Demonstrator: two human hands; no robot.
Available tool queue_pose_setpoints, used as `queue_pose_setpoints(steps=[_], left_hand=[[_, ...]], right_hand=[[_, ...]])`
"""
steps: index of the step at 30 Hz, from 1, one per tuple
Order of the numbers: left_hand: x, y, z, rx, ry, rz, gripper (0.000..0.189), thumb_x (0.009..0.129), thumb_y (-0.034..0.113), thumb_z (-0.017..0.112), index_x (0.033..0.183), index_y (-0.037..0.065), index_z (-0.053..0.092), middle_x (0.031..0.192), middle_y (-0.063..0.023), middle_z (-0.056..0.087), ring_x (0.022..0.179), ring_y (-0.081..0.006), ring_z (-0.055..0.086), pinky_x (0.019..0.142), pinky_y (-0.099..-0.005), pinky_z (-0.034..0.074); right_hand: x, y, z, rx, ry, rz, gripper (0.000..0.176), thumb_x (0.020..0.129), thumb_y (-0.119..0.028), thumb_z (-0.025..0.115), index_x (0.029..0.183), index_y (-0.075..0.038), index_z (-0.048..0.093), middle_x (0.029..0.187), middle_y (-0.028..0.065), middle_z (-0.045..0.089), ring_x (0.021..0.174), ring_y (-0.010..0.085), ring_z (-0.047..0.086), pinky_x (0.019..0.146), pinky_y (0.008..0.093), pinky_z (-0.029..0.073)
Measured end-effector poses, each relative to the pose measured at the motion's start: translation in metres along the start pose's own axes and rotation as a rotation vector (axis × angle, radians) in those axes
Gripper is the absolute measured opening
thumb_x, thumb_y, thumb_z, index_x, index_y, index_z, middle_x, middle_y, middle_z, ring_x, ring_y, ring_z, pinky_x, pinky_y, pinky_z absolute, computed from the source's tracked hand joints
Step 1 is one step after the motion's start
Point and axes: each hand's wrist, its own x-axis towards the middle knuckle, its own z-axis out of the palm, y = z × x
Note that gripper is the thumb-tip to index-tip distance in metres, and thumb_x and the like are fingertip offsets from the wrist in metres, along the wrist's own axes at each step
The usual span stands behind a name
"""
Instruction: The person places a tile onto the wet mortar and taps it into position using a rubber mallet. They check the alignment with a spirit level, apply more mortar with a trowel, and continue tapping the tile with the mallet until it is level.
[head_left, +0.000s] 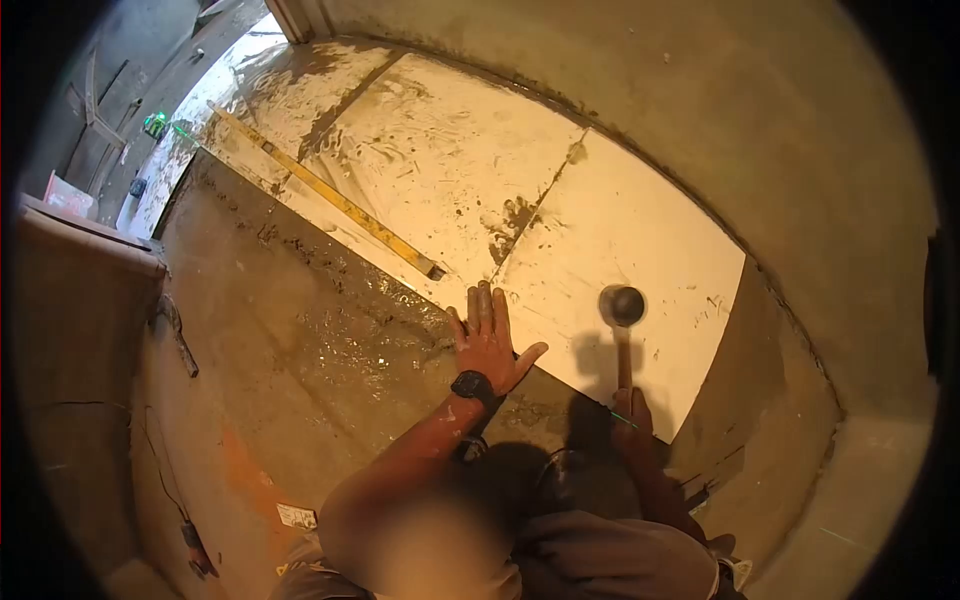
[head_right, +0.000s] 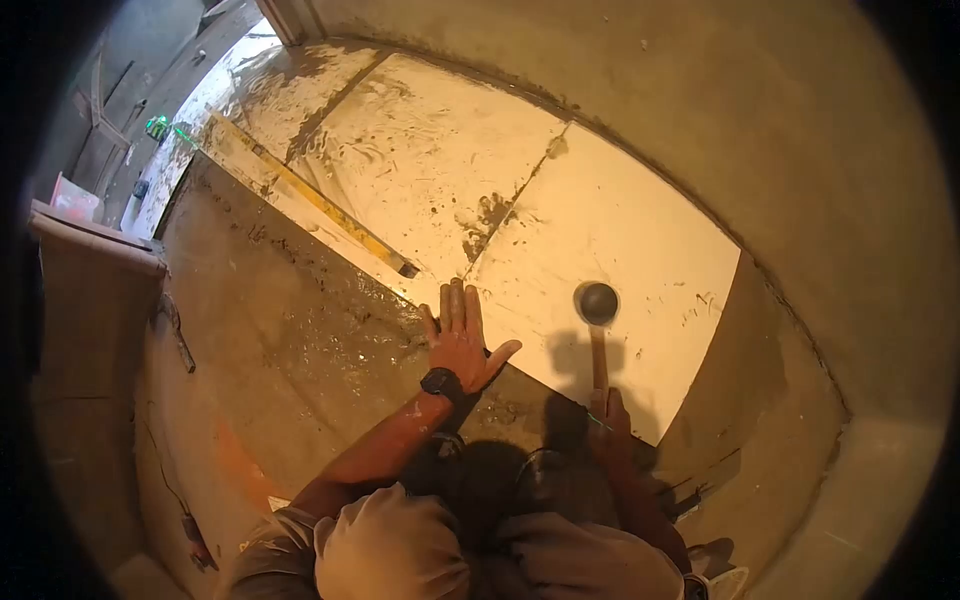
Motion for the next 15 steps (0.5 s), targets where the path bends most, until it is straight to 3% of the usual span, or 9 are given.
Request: queue_pose_setpoints(steps=[1,2,3,5,6,8,12,14,15], left_hand=[[-0.002,0.001,-0.001,0.001,-0.001,0.005,0.116,0.088,0.081,0.048,0.159,-0.006,0.02,0.166,-0.0307,0.014,0.156,-0.0434,0.006,0.12,-0.0689,0.001],[-0.001,0.002,-0.003,0.011,-0.011,-0.006,0.116,0.088,0.081,0.048,0.159,-0.006,0.02,0.166,-0.03,0.014,0.156,-0.0426,0.007,0.12,-0.0689,0.001],[0.0,0.003,-0.005,0.022,-0.019,-0.016,0.116,0.088,0.081,0.048,0.159,-0.005,0.019,0.166,-0.0294,0.014,0.157,-0.0418,0.007,0.12,-0.0689,0.001],[-0.001,0.003,-0.006,0.028,-0.023,-0.019,0.116,0.088,0.081,0.048,0.159,-0.005,0.019,0.166,-0.0288,0.014,0.157,-0.0412,0.007,0.12,-0.0692,0.001],[-0.001,0.003,-0.006,0.033,-0.03,-0.028,0.116,0.088,0.081,0.048,0.16,-0.005,0.018,0.167,-0.0283,0.015,0.157,-0.0406,0.007,0.12,-0.0694,0.001],[-0.002,0.003,-0.008,0.022,-0.03,-0.031,0.115,0.088,0.08,0.049,0.16,-0.005,0.018,0.167,-0.0282,0.015,0.157,-0.0407,0.007,0.12,-0.0698,0.001],[-0.005,0.001,-0.009,0.007,-0.023,-0.023,0.115,0.089,0.079,0.049,0.159,-0.006,0.018,0.167,-0.028,0.014,0.157,-0.0408,0.007,0.12,-0.0705,0.002],[-0.005,0.0,-0.008,0.014,-0.04,-0.024,0.116,0.089,0.08,0.048,0.159,-0.006,0.017,0.167,-0.028,0.014,0.157,-0.0407,0.006,0.12,-0.0704,0.002],[-0.005,0.0,-0.009,0.02,-0.057,-0.032,0.116,0.089,0.08,0.048,0.159,-0.006,0.016,0.167,-0.028,0.013,0.157,-0.0405,0.006,0.12,-0.0704,0.002]], right_hand=[[-0.004,-0.008,0.0,0.166,-0.079,0.334,0.021,0.107,-0.021,0.045,0.104,-0.002,0.055,0.072,0.0145,0.057,0.061,0.0309,0.059,0.055,0.0418,0.046],[-0.015,0.019,0.007,0.107,-0.085,0.145,0.022,0.108,-0.023,0.043,0.101,-0.005,0.055,0.071,0.0135,0.058,0.06,0.0322,0.059,0.055,0.0437,0.046],[-0.013,0.013,0.007,0.108,-0.078,0.141,0.022,0.108,-0.023,0.043,0.101,-0.005,0.055,0.071,0.0135,0.058,0.06,0.0322,0.059,0.055,0.0437,0.046],[-0.009,-0.003,0.008,0.308,-0.067,0.387,0.017,0.107,-0.02,0.045,0.102,-0.007,0.054,0.076,0.014,0.057,0.06,0.0337,0.058,0.055,0.0449,0.046],[-0.01,0.007,0.013,0.307,-0.061,0.381,0.017,0.107,-0.02,0.045,0.102,-0.007,0.054,0.076,0.014,0.057,0.06,0.0337,0.058,0.055,0.0449,0.046],[-0.013,0.034,0.03,-0.005,-0.182,0.044,0.01,0.104,-0.015,0.049,0.103,-0.007,0.054,0.086,0.0153,0.056,0.061,0.033,0.057,0.054,0.0438,0.046],[-0.016,0.011,0.012,0.089,-0.213,0.145,0.009,0.101,-0.013,0.053,0.105,-0.005,0.055,0.093,0.0162,0.056,0.063,0.0325,0.057,0.053,0.0432,0.047],[-0.029,0.025,0.02,-0.453,0.064,-0.356,0.011,0.102,-0.014,0.052,0.105,-0.004,0.057,0.095,0.0156,0.057,0.063,0.0313,0.057,0.053,0.0431,0.048],[-0.033,0.033,0.022,-0.458,0.072,-0.353,0.011,0.102,-0.014,0.052,0.105,-0.004,0.057,0.095,0.0156,0.057,0.063,0.0313,0.057,0.053,0.0431,0.048]])
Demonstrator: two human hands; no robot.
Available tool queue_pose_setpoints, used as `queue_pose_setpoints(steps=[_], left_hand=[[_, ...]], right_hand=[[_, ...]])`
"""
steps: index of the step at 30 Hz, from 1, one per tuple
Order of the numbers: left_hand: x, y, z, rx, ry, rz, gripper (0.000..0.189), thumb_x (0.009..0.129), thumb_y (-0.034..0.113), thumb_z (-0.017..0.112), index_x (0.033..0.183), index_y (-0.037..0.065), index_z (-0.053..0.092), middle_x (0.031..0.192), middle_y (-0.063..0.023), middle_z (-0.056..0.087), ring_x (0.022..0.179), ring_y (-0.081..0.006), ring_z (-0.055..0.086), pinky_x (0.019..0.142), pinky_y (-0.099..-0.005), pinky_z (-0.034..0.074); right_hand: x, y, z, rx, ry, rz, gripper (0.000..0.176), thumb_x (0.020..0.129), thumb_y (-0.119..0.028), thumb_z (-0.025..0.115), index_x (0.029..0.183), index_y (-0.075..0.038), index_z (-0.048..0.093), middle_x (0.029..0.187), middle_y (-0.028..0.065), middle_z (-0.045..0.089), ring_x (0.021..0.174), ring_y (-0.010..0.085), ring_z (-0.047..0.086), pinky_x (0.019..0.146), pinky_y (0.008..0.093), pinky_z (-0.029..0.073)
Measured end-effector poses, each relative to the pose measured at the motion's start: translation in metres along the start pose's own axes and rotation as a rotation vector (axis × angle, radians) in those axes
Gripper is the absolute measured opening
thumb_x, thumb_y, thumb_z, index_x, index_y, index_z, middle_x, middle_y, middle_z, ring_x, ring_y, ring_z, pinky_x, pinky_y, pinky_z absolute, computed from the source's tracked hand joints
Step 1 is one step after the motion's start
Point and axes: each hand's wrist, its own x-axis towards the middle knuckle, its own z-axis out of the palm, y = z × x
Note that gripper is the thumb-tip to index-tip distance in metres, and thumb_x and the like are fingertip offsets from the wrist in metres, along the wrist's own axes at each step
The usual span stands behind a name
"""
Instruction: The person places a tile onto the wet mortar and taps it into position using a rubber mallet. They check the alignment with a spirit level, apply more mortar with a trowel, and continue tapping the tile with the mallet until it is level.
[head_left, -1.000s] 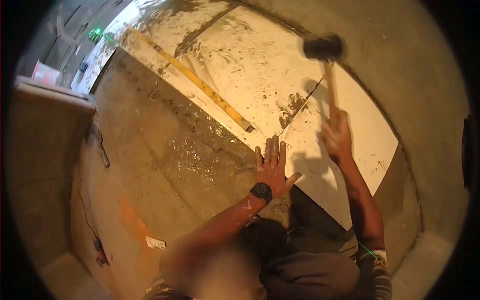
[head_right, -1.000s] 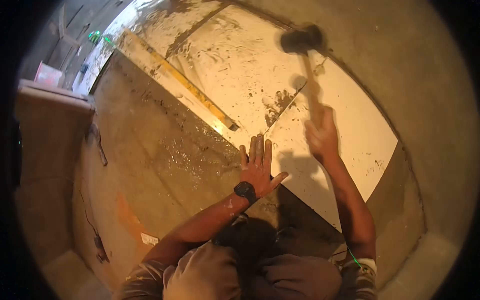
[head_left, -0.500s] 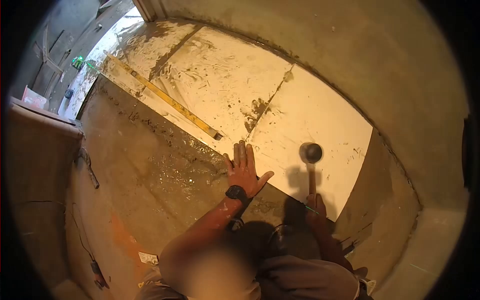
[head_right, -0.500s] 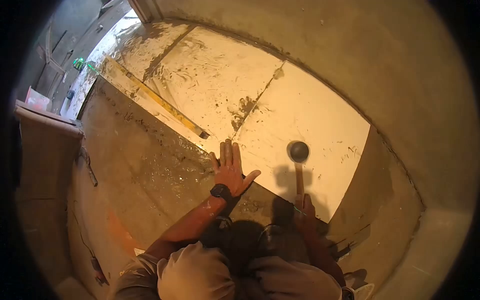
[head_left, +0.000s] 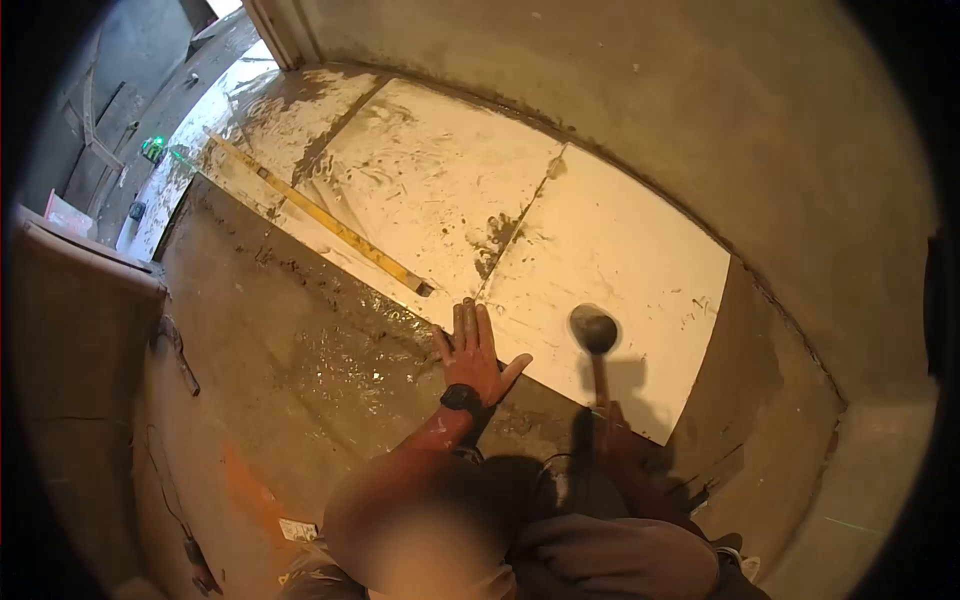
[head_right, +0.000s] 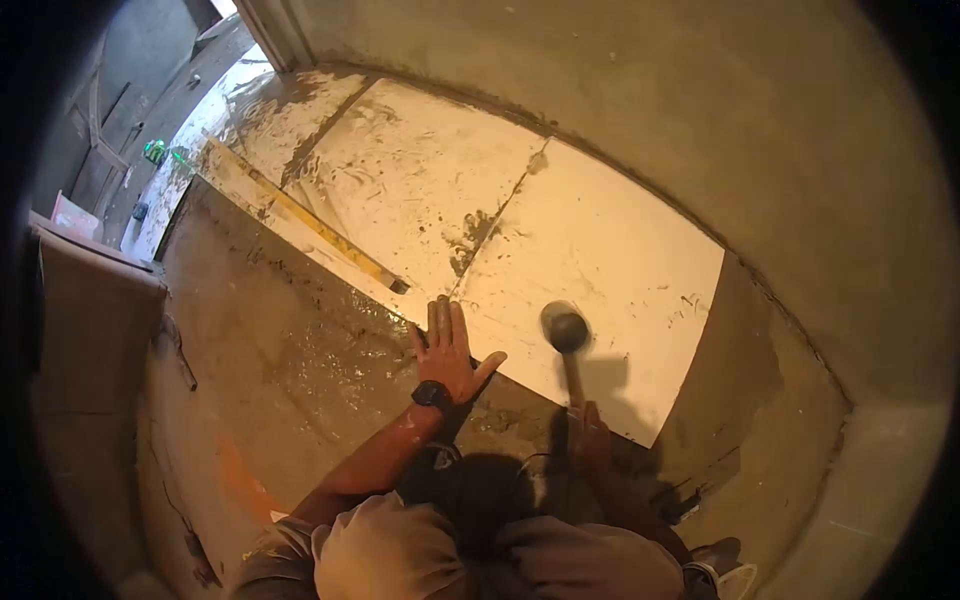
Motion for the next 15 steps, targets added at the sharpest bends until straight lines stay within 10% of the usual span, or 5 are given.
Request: queue_pose_setpoints(steps=[3,5,15], left_hand=[[-0.003,0.003,-0.003,-0.004,-0.019,-0.011,0.112,0.09,0.077,0.048,0.16,-0.006,0.016,0.168,-0.0275,0.012,0.158,-0.0393,0.004,0.12,-0.0691,0.0],[0.0,0.006,-0.009,-0.01,-0.046,-0.011,0.109,0.093,0.071,0.048,0.159,-0.008,0.012,0.168,-0.0282,0.009,0.158,-0.04,0.001,0.121,-0.0679,-0.002],[0.053,0.047,0.013,0.055,-0.024,0.345,0.111,0.089,0.08,0.045,0.161,-0.001,0.02,0.168,-0.0246,0.013,0.157,-0.0397,0.006,0.122,-0.0661,-0.001]], right_hand=[[0.014,-0.006,-0.017,0.183,-0.032,0.036,0.02,0.106,-0.022,0.05,0.105,-0.004,0.058,0.087,0.0106,0.057,0.059,0.0238,0.055,0.052,0.0387,0.046],[0.029,-0.017,-0.058,0.922,-0.33,0.791,0.034,0.108,-0.035,0.047,0.105,-0.002,0.058,0.075,0.0051,0.054,0.057,0.0146,0.052,0.05,0.0329,0.043],[0.05,0.003,-0.093,1.255,0.214,0.829,0.044,0.107,-0.047,0.042,0.105,-0.004,0.052,0.072,0.0018,0.049,0.055,0.0104,0.045,0.049,0.0264,0.039]])
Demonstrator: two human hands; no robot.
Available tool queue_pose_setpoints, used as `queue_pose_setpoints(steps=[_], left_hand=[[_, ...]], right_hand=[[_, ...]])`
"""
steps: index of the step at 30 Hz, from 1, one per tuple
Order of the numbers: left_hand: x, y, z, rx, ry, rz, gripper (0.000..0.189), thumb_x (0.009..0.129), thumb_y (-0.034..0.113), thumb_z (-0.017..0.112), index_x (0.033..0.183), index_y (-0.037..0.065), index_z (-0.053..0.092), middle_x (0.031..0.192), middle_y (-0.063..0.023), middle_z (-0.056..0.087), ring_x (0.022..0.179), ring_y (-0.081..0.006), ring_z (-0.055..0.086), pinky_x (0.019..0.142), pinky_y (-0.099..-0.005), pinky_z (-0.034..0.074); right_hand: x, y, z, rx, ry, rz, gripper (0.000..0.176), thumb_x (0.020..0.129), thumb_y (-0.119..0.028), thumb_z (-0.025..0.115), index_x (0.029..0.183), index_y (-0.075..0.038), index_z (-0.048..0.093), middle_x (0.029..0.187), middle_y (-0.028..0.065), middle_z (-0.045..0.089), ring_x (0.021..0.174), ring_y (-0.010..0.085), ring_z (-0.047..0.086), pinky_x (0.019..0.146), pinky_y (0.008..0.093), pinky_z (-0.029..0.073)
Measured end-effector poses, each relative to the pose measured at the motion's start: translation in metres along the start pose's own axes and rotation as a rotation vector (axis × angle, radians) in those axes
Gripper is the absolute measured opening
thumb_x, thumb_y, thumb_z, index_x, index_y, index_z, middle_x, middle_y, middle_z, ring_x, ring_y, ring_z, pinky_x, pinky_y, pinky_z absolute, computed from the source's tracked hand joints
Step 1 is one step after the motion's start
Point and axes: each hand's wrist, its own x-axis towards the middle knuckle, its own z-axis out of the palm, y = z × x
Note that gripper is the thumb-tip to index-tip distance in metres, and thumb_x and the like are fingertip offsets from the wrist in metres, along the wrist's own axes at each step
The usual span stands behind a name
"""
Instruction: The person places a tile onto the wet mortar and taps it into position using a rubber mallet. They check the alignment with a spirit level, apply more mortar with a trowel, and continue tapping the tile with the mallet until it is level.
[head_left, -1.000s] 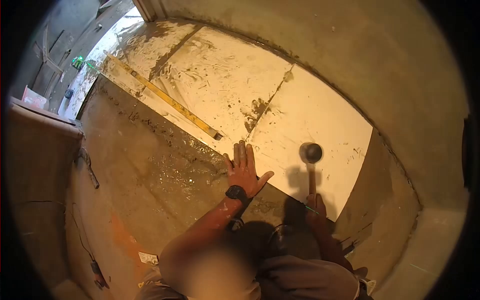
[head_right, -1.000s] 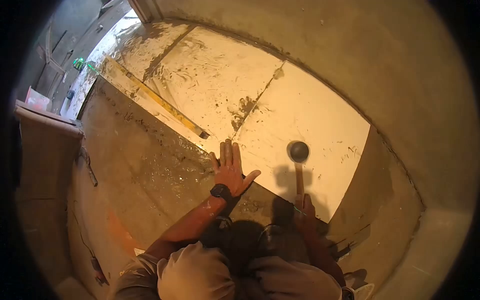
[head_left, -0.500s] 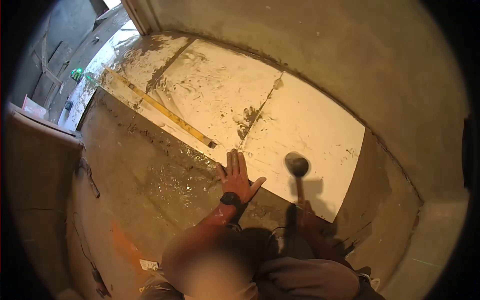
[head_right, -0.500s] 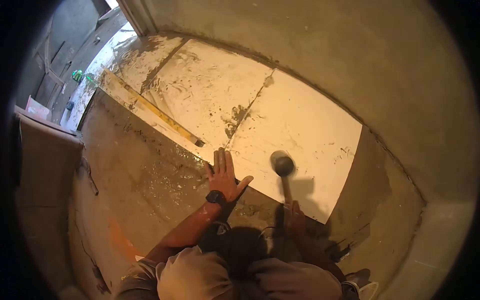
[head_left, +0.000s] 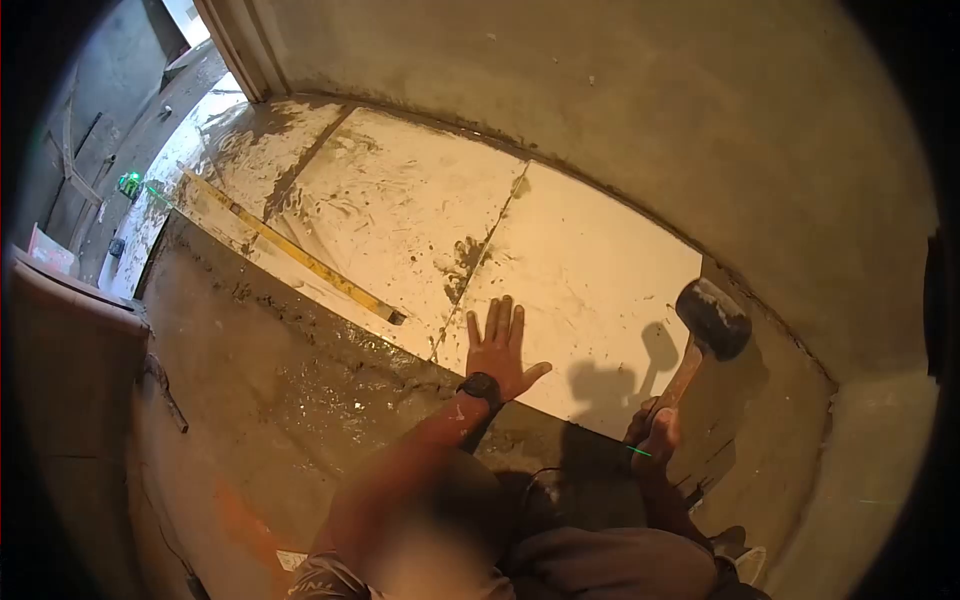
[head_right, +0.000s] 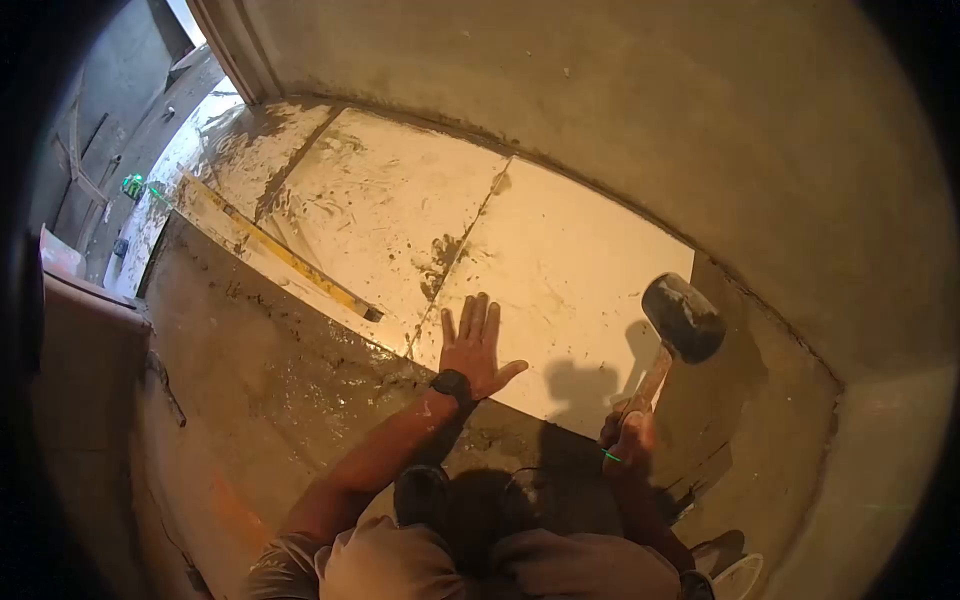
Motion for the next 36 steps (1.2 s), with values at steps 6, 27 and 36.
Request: queue_pose_setpoints(steps=[6,27,36], left_hand=[[0.0,0.002,0.003,-0.005,-0.03,-0.034,0.113,0.088,0.081,0.046,0.161,-0.001,0.018,0.169,-0.0227,0.014,0.158,-0.0376,0.006,0.122,-0.0664,0.002],[0.013,0.003,0.0,-0.039,-0.041,-0.082,0.111,0.089,0.078,0.048,0.162,0.0,0.016,0.168,-0.0254,0.01,0.157,-0.0397,0.003,0.121,-0.0685,0.002],[0.003,-0.018,0.004,-0.041,0.069,-0.176,0.109,0.088,0.079,0.047,0.163,0.006,0.019,0.168,-0.0237,0.013,0.157,-0.0397,0.003,0.121,-0.0682,0.0]], right_hand=[[0.0,0.076,-0.043,-0.683,-0.168,0.064,0.033,0.109,-0.031,0.041,0.103,-0.002,0.054,0.071,0.0047,0.052,0.059,0.0164,0.053,0.056,0.0342,0.043],[0.103,-0.056,-0.012,-0.187,-0.058,0.077,0.042,0.109,-0.046,0.044,0.108,-0.005,0.057,0.066,0.0025,0.052,0.046,0.0122,0.05,0.041,0.0279,0.041],[0.112,-0.059,-0.054,-0.661,-0.247,0.243,0.048,0.108,-0.051,0.044,0.108,-0.006,0.061,0.058,-0.0024,0.046,0.038,0.0068,0.042,0.035,0.0247,0.033]])
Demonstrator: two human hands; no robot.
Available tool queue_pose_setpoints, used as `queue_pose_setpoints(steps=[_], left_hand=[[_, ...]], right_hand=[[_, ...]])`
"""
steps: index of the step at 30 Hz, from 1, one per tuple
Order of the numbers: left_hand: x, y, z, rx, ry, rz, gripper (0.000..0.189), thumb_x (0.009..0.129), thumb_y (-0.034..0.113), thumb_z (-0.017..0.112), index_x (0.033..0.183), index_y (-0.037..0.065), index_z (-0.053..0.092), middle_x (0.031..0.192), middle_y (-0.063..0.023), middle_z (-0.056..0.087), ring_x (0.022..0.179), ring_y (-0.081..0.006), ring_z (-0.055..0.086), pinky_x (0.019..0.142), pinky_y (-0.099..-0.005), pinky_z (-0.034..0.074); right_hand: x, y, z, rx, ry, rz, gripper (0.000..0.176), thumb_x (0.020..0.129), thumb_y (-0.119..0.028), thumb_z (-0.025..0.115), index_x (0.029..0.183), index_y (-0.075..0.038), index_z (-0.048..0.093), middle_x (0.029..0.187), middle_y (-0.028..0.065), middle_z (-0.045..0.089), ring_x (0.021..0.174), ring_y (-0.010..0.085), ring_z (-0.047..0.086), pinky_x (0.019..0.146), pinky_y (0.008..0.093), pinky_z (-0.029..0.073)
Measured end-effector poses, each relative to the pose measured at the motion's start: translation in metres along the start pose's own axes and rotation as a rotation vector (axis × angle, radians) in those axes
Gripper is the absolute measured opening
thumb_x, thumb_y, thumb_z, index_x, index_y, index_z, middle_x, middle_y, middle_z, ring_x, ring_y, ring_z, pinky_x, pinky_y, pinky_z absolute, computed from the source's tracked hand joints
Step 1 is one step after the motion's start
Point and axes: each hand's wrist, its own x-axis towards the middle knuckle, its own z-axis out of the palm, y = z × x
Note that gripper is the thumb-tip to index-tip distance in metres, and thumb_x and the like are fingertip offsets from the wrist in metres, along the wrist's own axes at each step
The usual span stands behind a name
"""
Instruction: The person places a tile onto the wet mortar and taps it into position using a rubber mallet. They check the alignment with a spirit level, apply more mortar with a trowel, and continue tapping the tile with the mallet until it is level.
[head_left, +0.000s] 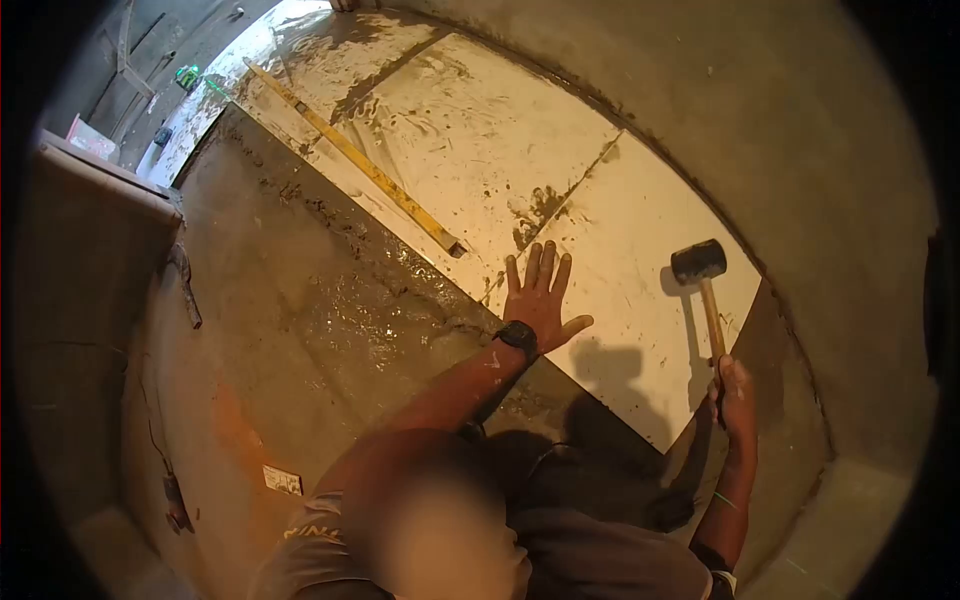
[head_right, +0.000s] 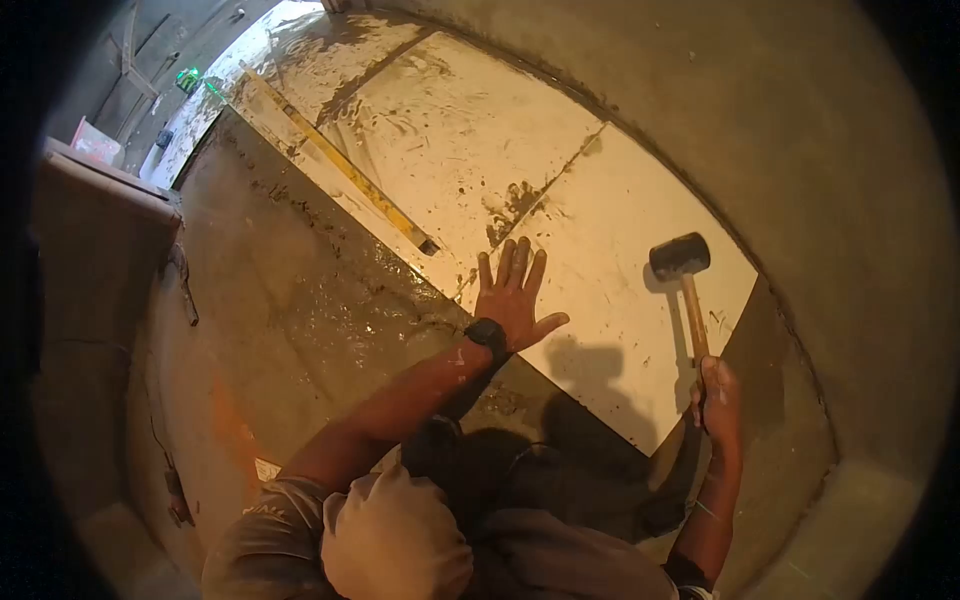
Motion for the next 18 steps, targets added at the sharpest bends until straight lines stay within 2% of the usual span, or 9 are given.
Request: queue_pose_setpoints(steps=[1,3,5,7,11,13,14,16,18], left_hand=[[-0.002,0.001,0.002,-0.011,0.006,0.007,0.108,0.088,0.079,0.048,0.162,0.006,0.02,0.168,-0.0236,0.013,0.157,-0.0394,0.004,0.121,-0.0676,0.0],[-0.003,-0.001,0.006,0.002,0.021,0.031,0.11,0.087,0.08,0.048,0.162,0.005,0.02,0.169,-0.0233,0.014,0.157,-0.0393,0.004,0.122,-0.067,0.0],[-0.003,0.0,0.006,0.001,0.018,0.007,0.11,0.087,0.08,0.047,0.162,0.005,0.02,0.168,-0.0234,0.014,0.157,-0.04,0.005,0.122,-0.0671,0.0],[-0.006,0.0,0.003,-0.015,0.031,0.019,0.111,0.087,0.079,0.049,0.162,0.002,0.019,0.168,-0.0251,0.013,0.157,-0.0417,0.006,0.121,-0.0685,0.0],[-0.006,0.004,-0.016,0.037,-0.124,-0.011,0.11,0.088,0.074,0.053,0.161,0.0,0.018,0.167,-0.0282,0.012,0.156,-0.0451,0.004,0.119,-0.0698,0.001],[-0.001,0.009,-0.022,0.069,-0.138,0.007,0.107,0.089,0.072,0.052,0.161,0.001,0.019,0.167,-0.0286,0.012,0.156,-0.0447,0.004,0.12,-0.0691,0.001],[0.009,0.011,-0.021,0.072,-0.135,0.033,0.107,0.089,0.072,0.052,0.161,0.001,0.019,0.167,-0.0286,0.012,0.156,-0.0447,0.004,0.12,-0.0691,0.001],[0.027,0.016,-0.018,-0.024,-0.124,0.18,0.097,0.093,0.064,0.052,0.162,0.004,0.02,0.168,-0.0262,0.011,0.157,-0.043,0.003,0.121,-0.0671,0.002],[0.059,0.026,-0.015,0.016,-0.111,0.262,0.091,0.095,0.06,0.051,0.162,0.005,0.022,0.168,-0.0257,0.012,0.157,-0.0422,0.004,0.122,-0.0662,0.003]], right_hand=[[-0.002,-0.003,0.005,0.006,0.009,0.008,0.048,0.108,-0.051,0.044,0.108,-0.006,0.061,0.058,-0.0024,0.046,0.038,0.0068,0.042,0.035,0.0247,0.033],[0.003,-0.018,0.016,0.214,0.075,0.011,0.051,0.108,-0.051,0.045,0.11,-0.002,0.06,0.058,-0.0016,0.046,0.04,0.0083,0.041,0.036,0.0264,0.035],[0.01,-0.009,0.024,0.296,0.105,0.018,0.053,0.108,-0.052,0.044,0.111,-0.002,0.06,0.059,-0.0021,0.046,0.04,0.0082,0.042,0.037,0.0263,0.036],[0.016,0.004,0.023,0.113,-0.137,0.212,0.054,0.108,-0.051,0.044,0.11,0.0,0.061,0.06,-0.0017,0.046,0.041,0.0086,0.042,0.038,0.0264,0.037],[0.0,0.033,0.024,0.237,-0.153,0.177,0.055,0.106,-0.053,0.047,0.109,0.001,0.062,0.06,-0.0008,0.047,0.043,0.0094,0.044,0.039,0.0272,0.037],[-0.007,0.035,0.036,0.158,-0.184,0.136,0.06,0.105,-0.059,0.045,0.109,-0.001,0.062,0.057,-0.0008,0.046,0.041,0.0089,0.043,0.038,0.0273,0.034],[-0.008,0.028,0.034,0.171,-0.204,0.144,0.058,0.103,-0.055,0.051,0.109,0.001,0.062,0.061,-0.0008,0.048,0.046,0.0103,0.046,0.043,0.0287,0.038],[-0.004,0.015,0.04,0.131,-0.137,0.14,0.057,0.103,-0.054,0.051,0.108,0.001,0.062,0.06,-0.0007,0.048,0.046,0.0101,0.046,0.043,0.0288,0.037],[0.004,0.002,0.043,0.082,-0.078,0.134,0.056,0.104,-0.053,0.051,0.108,0.001,0.062,0.06,-0.0006,0.048,0.046,0.0099,0.046,0.043,0.0289,0.037]])
